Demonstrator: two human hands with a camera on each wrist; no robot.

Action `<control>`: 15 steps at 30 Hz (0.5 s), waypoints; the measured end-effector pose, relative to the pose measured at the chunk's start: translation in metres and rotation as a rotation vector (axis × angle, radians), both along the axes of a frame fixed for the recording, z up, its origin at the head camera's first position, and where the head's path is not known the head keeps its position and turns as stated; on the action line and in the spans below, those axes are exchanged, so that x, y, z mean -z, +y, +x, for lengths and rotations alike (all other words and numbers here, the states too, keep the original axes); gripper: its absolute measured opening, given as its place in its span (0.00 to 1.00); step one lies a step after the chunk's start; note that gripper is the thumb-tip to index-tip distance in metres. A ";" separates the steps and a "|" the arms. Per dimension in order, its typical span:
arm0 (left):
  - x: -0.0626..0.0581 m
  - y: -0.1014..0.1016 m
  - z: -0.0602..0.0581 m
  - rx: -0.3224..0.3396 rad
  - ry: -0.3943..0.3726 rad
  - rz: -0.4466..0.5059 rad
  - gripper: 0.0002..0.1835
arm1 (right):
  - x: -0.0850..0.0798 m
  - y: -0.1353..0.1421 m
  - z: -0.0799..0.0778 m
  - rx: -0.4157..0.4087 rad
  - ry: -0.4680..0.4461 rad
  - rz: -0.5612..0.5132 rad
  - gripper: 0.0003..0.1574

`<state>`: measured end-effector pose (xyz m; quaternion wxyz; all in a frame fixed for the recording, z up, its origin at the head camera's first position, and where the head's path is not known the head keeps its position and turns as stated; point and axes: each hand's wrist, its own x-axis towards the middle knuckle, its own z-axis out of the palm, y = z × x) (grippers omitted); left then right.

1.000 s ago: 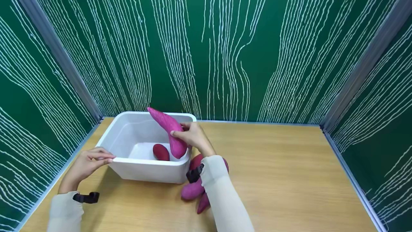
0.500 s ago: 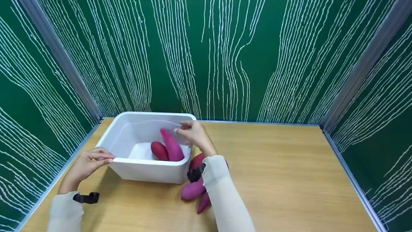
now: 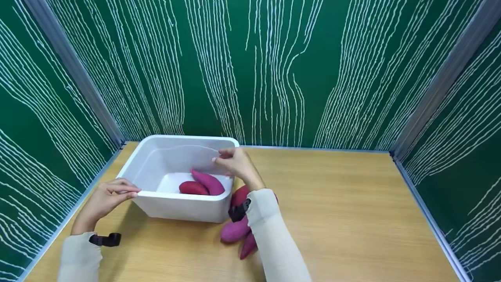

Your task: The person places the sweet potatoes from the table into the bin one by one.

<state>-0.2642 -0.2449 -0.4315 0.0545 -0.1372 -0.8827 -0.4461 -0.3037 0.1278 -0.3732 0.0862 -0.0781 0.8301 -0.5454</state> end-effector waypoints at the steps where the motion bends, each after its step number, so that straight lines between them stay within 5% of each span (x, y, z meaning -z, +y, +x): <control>1: 0.000 0.000 0.000 -0.003 -0.010 0.001 0.07 | 0.000 0.000 0.000 0.000 0.001 0.001 0.31; 15: 0.000 -0.001 -0.001 0.004 -0.017 0.006 0.07 | 0.002 0.000 0.001 -0.005 0.018 -0.009 0.31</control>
